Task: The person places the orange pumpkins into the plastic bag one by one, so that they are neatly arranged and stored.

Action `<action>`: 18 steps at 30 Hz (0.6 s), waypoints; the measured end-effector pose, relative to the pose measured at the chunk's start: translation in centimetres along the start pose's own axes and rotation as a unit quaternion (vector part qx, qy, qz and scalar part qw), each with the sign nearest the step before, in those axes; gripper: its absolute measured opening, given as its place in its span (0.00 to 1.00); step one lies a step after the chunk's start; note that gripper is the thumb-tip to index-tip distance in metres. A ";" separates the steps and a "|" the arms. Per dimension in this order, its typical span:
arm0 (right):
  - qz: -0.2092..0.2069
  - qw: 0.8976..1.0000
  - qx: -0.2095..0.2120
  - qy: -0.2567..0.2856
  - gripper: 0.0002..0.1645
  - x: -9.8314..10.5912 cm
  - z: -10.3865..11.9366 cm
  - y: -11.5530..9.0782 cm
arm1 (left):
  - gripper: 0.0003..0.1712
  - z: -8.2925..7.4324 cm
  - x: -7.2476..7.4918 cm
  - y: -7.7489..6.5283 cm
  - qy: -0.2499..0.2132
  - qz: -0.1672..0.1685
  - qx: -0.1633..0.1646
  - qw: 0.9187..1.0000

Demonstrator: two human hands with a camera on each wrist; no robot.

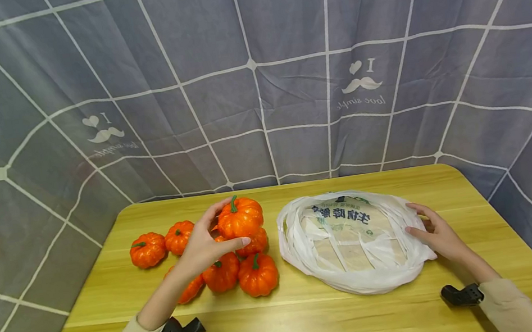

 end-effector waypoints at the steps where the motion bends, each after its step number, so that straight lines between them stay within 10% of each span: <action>1: 0.002 1.000 0.000 0.002 0.36 0.0 0.0 0.0 | 0.47 -0.2 -0.3 0.2 -0.003 0.001 -0.003 1.000; 18: 0.013 1.000 -0.007 0.024 0.36 0.0 0.5 -0.1 | 0.47 -1.9 -6.2 3.7 -0.062 0.016 -0.002 0.998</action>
Point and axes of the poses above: each hand's wrist, its own y-axis towards the middle knuckle, its own x-axis out of the back of the hand, z = x × y, the point moved 1 cm from there along y, towards the middle knuckle, and after that the axes turned 2 degrees about y, right-handed, at the moved point
